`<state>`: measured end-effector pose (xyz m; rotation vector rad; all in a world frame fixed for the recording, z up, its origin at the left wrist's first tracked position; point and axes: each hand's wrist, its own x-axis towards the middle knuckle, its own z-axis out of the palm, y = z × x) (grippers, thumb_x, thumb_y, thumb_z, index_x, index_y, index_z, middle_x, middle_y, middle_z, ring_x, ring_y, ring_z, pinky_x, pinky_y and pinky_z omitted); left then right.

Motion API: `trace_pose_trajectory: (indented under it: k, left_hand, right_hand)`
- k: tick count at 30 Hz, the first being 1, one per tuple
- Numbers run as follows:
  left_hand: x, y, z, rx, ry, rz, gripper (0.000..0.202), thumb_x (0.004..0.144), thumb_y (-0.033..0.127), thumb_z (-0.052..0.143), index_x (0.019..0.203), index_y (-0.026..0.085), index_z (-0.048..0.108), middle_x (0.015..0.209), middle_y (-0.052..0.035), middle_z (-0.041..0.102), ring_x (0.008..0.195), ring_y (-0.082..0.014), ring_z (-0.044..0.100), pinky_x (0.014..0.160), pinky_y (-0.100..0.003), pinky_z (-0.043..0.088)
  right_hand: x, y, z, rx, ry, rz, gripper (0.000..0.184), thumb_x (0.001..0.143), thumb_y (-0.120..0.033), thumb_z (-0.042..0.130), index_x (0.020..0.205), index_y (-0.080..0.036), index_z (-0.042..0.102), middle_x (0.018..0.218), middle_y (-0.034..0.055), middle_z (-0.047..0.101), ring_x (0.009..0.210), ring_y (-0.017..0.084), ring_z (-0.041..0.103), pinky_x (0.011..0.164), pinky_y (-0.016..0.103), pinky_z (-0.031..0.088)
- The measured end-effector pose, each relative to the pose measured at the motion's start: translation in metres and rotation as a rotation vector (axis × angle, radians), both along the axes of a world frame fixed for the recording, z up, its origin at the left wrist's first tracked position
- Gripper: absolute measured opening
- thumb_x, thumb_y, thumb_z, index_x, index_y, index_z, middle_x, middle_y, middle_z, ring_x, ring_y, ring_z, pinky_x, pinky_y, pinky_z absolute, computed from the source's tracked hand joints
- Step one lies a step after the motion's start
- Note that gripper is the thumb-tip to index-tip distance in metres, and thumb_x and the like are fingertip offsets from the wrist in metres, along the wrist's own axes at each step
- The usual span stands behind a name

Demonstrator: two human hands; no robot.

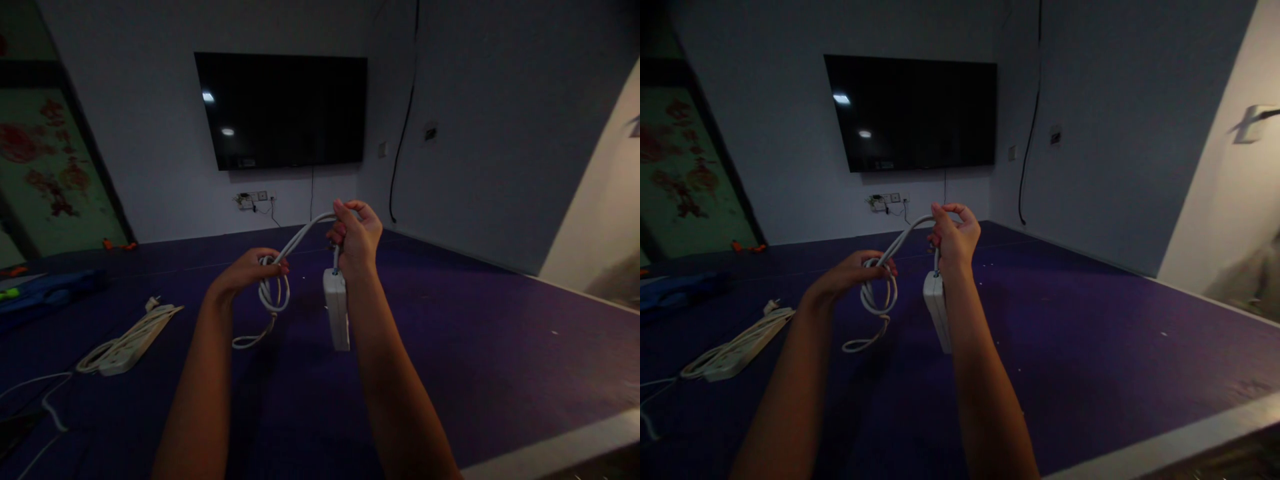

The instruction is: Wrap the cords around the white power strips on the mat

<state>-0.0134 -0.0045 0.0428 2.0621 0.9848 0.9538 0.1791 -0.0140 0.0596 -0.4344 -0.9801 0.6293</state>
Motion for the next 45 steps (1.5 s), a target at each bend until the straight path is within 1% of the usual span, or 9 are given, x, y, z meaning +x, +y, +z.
trace_pose_trajectory:
  k: [9, 12, 15, 21, 28, 33, 36, 40, 45]
  left_hand:
    - [-0.001, 0.006, -0.016, -0.095, -0.141, -0.31, 0.074, 0.052, 0.025, 0.081, 0.122, 0.026, 0.056, 0.128, -0.0117, 0.055, 0.114, -0.0259, 0.055, 0.088, -0.04, 0.046]
    - [-0.002, 0.013, -0.023, -0.151, 0.088, -0.295, 0.063, 0.044, 0.02, 0.084, 0.104, 0.023, 0.065, 0.112, -0.0091, 0.065, 0.107, -0.0242, 0.059, 0.088, -0.038, 0.046]
    - [0.005, 0.024, -0.034, -0.238, 0.266, -0.333, 0.034, 0.055, 0.028, 0.08, 0.085, 0.018, 0.069, 0.092, -0.0082, 0.071, 0.087, -0.0206, 0.066, 0.082, -0.036, 0.049]
    - [0.016, 0.029, -0.043, -0.308, 0.181, -0.492, 0.022, 0.066, 0.032, 0.073, 0.084, 0.019, 0.069, 0.087, -0.006, 0.071, 0.081, -0.0167, 0.065, 0.079, -0.032, 0.049]
    - [0.025, 0.012, -0.029, -0.339, -0.222, -0.452, 0.03, 0.074, 0.043, 0.068, 0.094, 0.02, 0.065, 0.106, -0.0095, 0.065, 0.096, -0.0193, 0.061, 0.082, -0.034, 0.047]
    - [0.067, 0.007, -0.045, -0.482, -0.361, -0.383, 0.045, 0.071, 0.06, 0.063, 0.096, 0.022, 0.06, 0.09, -0.0053, 0.064, 0.077, -0.0167, 0.06, 0.07, -0.031, 0.045]
    - [0.09, 0.002, -0.055, -0.516, -0.413, -0.503, 0.068, 0.063, 0.069, 0.063, 0.114, 0.024, 0.056, 0.102, -0.0103, 0.064, 0.09, -0.0234, 0.06, 0.073, -0.035, 0.045]
    - [0.105, -0.007, -0.059, -0.375, -0.506, -0.566, 0.085, 0.042, 0.041, 0.088, 0.117, 0.023, 0.054, 0.11, -0.0104, 0.061, 0.099, -0.0244, 0.057, 0.084, -0.035, 0.044]
    - [0.098, -0.01, -0.046, -0.295, -0.529, -0.392, 0.057, 0.049, 0.033, 0.085, 0.098, 0.017, 0.06, 0.093, -0.0078, 0.064, 0.084, -0.0199, 0.06, 0.079, -0.034, 0.046]
  right_hand:
    - [0.005, 0.003, 0.003, 0.024, 0.226, -0.044, 0.026, 0.079, -0.045, 0.058, 0.094, -0.026, 0.049, 0.049, -0.0119, 0.027, 0.036, 0.005, 0.026, 0.042, 0.021, 0.037]
    - [0.01, 0.003, 0.004, 0.078, 0.242, -0.076, 0.026, 0.081, -0.048, 0.055, 0.094, -0.026, 0.049, 0.05, -0.0114, 0.027, 0.037, 0.005, 0.026, 0.042, 0.02, 0.038]
    - [0.012, 0.003, 0.004, 0.102, 0.185, -0.141, 0.031, 0.082, -0.054, 0.049, 0.094, -0.026, 0.049, 0.05, -0.0109, 0.026, 0.037, 0.005, 0.025, 0.042, 0.02, 0.038]
    - [0.01, 0.004, 0.001, 0.181, 0.136, -0.254, 0.031, 0.083, -0.056, 0.046, 0.094, -0.027, 0.05, 0.05, -0.0109, 0.024, 0.036, 0.006, 0.025, 0.041, 0.02, 0.038]
    - [0.013, 0.007, 0.0, 0.224, 0.165, -0.354, 0.031, 0.084, -0.057, 0.045, 0.092, -0.028, 0.05, 0.05, -0.0107, 0.022, 0.036, 0.006, 0.027, 0.04, 0.02, 0.038]
    - [0.017, 0.007, 0.0, 0.225, 0.276, -0.35, 0.029, 0.084, -0.055, 0.047, 0.088, -0.027, 0.046, 0.051, -0.0109, 0.021, 0.036, 0.006, 0.028, 0.041, 0.02, 0.037]
    - [0.023, 0.008, 0.0, 0.221, 0.278, -0.368, 0.03, 0.085, -0.056, 0.044, 0.087, -0.027, 0.046, 0.051, -0.0108, 0.022, 0.036, 0.006, 0.028, 0.04, 0.02, 0.036]
    - [0.029, 0.008, 0.0, 0.213, 0.295, -0.396, 0.03, 0.085, -0.056, 0.044, 0.085, -0.026, 0.045, 0.051, -0.011, 0.023, 0.036, 0.006, 0.031, 0.041, 0.02, 0.037]
    - [0.034, 0.008, 0.001, 0.149, 0.231, -0.345, 0.031, 0.081, -0.053, 0.053, 0.083, -0.025, 0.042, 0.053, -0.0108, 0.039, 0.041, 0.006, 0.045, 0.042, 0.018, 0.04]
